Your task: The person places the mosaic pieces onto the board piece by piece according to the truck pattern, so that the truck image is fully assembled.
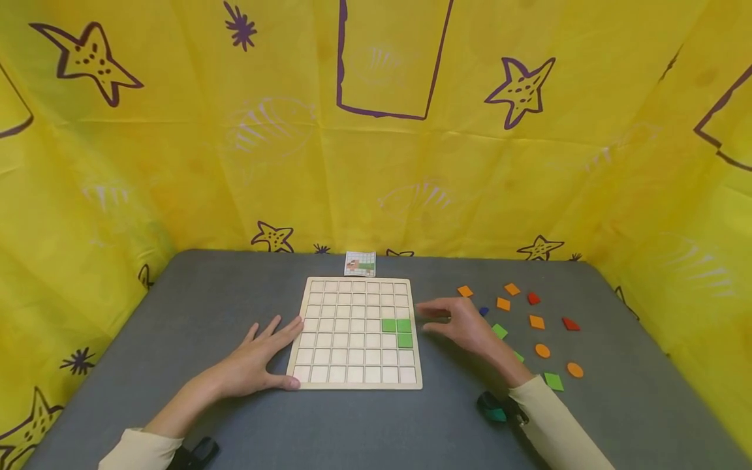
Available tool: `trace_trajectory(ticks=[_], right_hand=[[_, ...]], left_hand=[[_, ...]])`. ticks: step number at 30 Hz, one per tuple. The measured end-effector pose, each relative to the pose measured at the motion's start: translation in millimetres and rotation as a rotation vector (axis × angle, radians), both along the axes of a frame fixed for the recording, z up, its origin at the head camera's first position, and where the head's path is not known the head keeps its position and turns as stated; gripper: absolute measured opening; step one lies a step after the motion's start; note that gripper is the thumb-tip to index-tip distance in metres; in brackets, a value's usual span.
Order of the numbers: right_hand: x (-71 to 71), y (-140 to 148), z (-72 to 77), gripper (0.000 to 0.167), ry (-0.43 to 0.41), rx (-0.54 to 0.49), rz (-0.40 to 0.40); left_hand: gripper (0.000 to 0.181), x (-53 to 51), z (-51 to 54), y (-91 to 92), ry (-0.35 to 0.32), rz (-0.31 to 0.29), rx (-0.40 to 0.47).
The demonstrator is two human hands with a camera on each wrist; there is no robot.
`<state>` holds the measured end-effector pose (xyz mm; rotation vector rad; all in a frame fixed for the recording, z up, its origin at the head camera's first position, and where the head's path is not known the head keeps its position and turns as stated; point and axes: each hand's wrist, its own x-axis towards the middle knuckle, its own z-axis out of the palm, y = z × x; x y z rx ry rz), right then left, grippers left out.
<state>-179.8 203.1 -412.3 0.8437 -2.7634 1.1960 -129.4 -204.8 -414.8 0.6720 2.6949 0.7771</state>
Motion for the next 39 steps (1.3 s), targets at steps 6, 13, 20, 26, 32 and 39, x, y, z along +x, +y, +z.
trace_trajectory(ticks=[6, 13, 20, 26, 32, 39], right_hand=[[-1.3, 16.2, -2.5, 0.039, 0.059, 0.041, -0.010], [0.2, 34.6, -3.3, 0.038, 0.037, 0.080, -0.036], [1.2, 55.6, -4.4, 0.040, -0.030, 0.080, -0.066], [2.7, 69.4, -3.9, 0.041, 0.003, 0.089, -0.068], [2.4, 77.3, -3.6, 0.041, 0.017, 0.119, -0.036], [4.3, 81.6, -4.7, 0.040, 0.040, 0.159, -0.006]], left_hand=[[0.109, 0.4, -0.5, -0.5, 0.005, -0.002, 0.009], [0.109, 0.2, -2.4, -0.9, 0.014, -0.011, 0.006], [0.110, 0.0, -4.5, -2.4, 0.025, -0.011, -0.003], [0.110, 0.7, -4.2, -2.1, 0.028, -0.013, 0.002], [0.110, 1.0, -3.7, -1.7, 0.035, -0.014, 0.000], [0.110, 1.3, -3.0, -1.5, 0.034, -0.015, -0.003]])
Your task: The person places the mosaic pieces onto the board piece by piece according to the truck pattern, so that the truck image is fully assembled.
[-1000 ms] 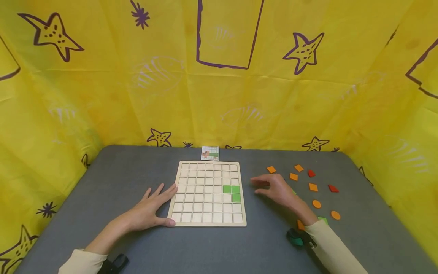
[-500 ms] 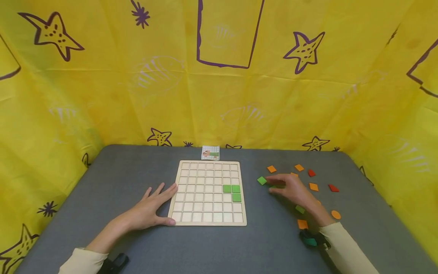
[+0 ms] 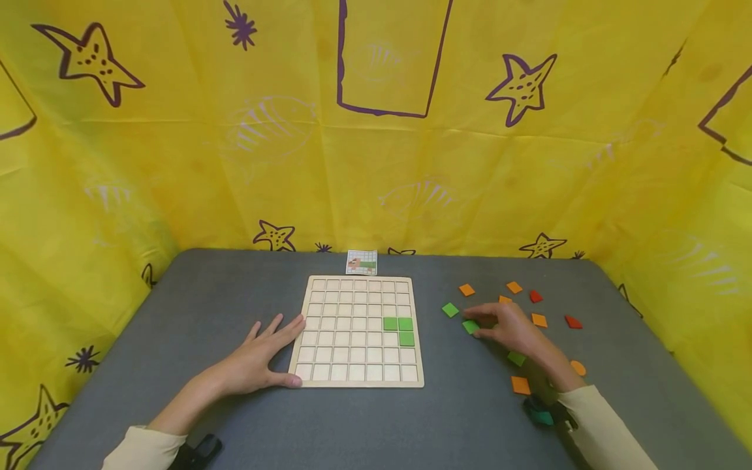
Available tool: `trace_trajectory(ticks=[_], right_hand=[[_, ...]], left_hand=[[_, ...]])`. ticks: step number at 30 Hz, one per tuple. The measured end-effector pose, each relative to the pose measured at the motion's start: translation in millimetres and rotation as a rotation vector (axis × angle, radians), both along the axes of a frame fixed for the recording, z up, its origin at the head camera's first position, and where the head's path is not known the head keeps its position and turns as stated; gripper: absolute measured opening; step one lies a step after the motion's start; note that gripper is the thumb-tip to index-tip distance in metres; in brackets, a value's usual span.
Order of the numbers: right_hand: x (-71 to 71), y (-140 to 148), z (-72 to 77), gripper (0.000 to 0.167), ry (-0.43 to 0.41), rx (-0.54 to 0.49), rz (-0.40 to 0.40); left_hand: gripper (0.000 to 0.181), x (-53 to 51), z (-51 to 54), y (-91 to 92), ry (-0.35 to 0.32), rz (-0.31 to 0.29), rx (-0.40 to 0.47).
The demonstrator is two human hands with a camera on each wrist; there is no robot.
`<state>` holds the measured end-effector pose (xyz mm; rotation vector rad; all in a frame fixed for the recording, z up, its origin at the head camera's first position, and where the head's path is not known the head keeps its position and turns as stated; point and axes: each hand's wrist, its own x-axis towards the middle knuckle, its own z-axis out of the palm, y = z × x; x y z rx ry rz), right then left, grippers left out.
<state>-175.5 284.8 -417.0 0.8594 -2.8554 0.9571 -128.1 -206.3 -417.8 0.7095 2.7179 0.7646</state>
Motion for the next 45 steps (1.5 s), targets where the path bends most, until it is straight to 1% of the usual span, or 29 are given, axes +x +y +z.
trace_trajectory(ticks=[4, 9, 14, 18, 22, 32, 38, 42, 45], right_hand=[[2.0, 1.6, -1.1, 0.041, 0.005, -0.010, 0.003], [4.7, 2.2, -3.2, 0.040, -0.013, -0.021, -0.030], [7.2, 1.8, -5.8, 0.038, -0.010, -0.054, -0.052], [9.9, -0.8, -6.1, 0.037, 0.007, -0.074, -0.068], [12.8, -8.2, -3.7, 0.036, 0.023, -0.073, -0.075], [12.0, -34.3, 3.8, 0.035, -0.033, -0.101, -0.056], [10.9, -47.7, 7.0, 0.034, -0.025, -0.130, -0.014], [8.4, -57.5, 9.1, 0.035, -0.022, -0.114, 0.020], [5.7, -62.6, 11.4, 0.035, -0.009, -0.104, 0.016]], left_hand=[[0.110, 0.1, 0.4, 0.1, 0.000, 0.001, -0.001], [0.109, 0.7, 2.3, 0.3, -0.003, 0.003, 0.002], [0.109, 0.8, 2.6, 0.2, -0.007, 0.006, 0.002], [0.109, 0.6, 1.8, 0.2, -0.002, 0.002, 0.005], [0.109, 0.6, 1.7, 0.3, -0.001, -0.001, 0.006], [0.109, 1.2, 2.7, -1.0, -0.008, 0.000, 0.017], [0.109, -0.1, 2.5, 0.3, -0.016, -0.001, 0.011], [0.109, -0.3, 1.4, -0.1, -0.015, 0.000, 0.012], [0.109, -0.2, 0.2, -0.4, -0.010, -0.004, 0.013]])
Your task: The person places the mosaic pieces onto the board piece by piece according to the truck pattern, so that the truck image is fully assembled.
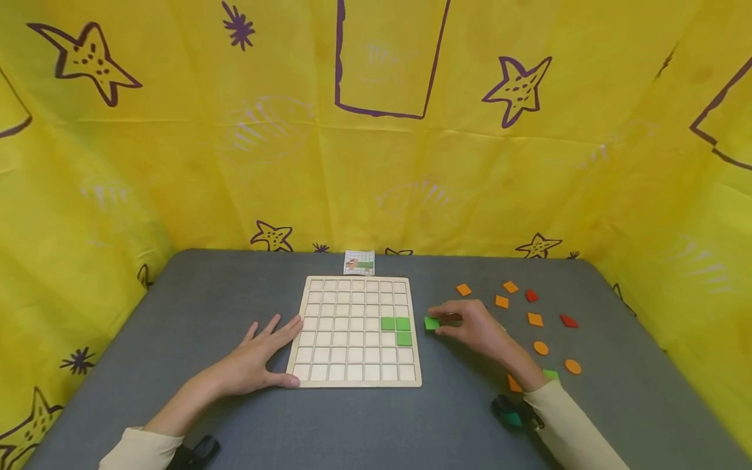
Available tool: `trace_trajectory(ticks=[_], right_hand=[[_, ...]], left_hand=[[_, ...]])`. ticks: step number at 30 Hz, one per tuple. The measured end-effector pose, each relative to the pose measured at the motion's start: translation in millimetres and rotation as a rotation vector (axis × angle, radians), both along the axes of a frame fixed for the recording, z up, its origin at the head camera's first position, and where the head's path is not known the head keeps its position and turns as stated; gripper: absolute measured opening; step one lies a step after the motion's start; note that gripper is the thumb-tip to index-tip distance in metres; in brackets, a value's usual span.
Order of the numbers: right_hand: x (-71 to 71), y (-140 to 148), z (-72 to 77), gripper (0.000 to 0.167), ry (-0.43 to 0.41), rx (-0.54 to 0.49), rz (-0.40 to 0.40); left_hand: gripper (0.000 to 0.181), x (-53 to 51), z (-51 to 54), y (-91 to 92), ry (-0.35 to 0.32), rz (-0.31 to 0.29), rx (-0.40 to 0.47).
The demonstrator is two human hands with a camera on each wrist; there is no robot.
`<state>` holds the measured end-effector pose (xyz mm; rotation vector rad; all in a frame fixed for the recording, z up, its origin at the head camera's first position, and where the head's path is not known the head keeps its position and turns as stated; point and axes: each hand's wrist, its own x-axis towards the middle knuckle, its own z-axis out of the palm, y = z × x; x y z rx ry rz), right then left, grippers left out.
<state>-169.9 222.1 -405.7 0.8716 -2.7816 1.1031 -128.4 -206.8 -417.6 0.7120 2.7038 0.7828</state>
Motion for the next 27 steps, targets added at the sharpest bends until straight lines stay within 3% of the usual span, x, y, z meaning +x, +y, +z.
trace_trajectory(ticks=[8, 27], right_hand=[[-2.6, -12.5, 6.8, 0.036, 0.012, -0.026, 0.011], [3.0, -46.6, -8.6, 0.032, -0.034, -0.026, 0.089]], left_hand=[[0.109, -0.1, -1.0, 0.2, -0.001, -0.002, 0.002], [0.109, 0.1, -1.3, -0.6, 0.003, -0.002, 0.007]])
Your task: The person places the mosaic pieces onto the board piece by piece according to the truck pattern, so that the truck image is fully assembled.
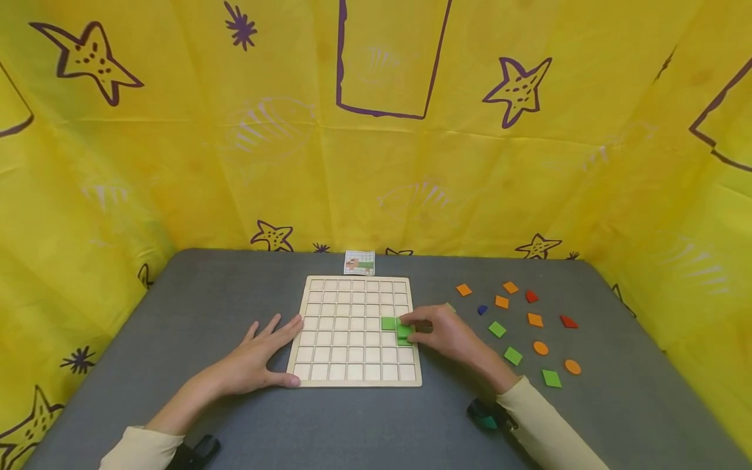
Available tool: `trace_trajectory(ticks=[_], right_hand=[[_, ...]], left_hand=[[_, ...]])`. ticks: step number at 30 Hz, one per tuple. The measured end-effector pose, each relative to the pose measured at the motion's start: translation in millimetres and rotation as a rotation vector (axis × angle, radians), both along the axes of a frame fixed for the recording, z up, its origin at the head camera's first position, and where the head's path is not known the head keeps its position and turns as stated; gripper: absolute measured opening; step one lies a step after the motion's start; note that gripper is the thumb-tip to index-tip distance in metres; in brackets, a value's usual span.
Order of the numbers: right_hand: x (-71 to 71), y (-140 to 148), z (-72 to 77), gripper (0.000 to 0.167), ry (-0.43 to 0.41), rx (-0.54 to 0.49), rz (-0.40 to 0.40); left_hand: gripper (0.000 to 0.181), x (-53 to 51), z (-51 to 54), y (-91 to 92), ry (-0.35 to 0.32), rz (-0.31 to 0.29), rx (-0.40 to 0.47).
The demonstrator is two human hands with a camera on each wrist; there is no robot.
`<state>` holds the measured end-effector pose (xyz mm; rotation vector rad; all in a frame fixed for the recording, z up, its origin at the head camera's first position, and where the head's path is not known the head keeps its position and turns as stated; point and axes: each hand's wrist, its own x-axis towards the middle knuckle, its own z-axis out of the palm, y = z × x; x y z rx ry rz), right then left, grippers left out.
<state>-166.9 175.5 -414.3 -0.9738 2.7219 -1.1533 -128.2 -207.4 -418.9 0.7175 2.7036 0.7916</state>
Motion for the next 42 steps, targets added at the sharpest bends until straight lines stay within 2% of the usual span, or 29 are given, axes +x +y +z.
trace_trajectory(ticks=[10, 27, 42], right_hand=[[1.8, -13.7, 0.0, 0.033, 0.029, 0.001, -0.019], [4.6, -26.9, -3.7, 0.031, 0.096, 0.060, 0.019], [7.2, -26.8, -2.1, 0.033, 0.077, 0.071, -0.001]], left_hand=[[0.109, 0.5, 0.4, 0.6, -0.001, 0.001, 0.003], [0.109, -0.8, 2.5, 1.4, -0.020, 0.014, -0.006], [0.109, -0.9, 2.5, 1.9, -0.013, 0.016, -0.013]])
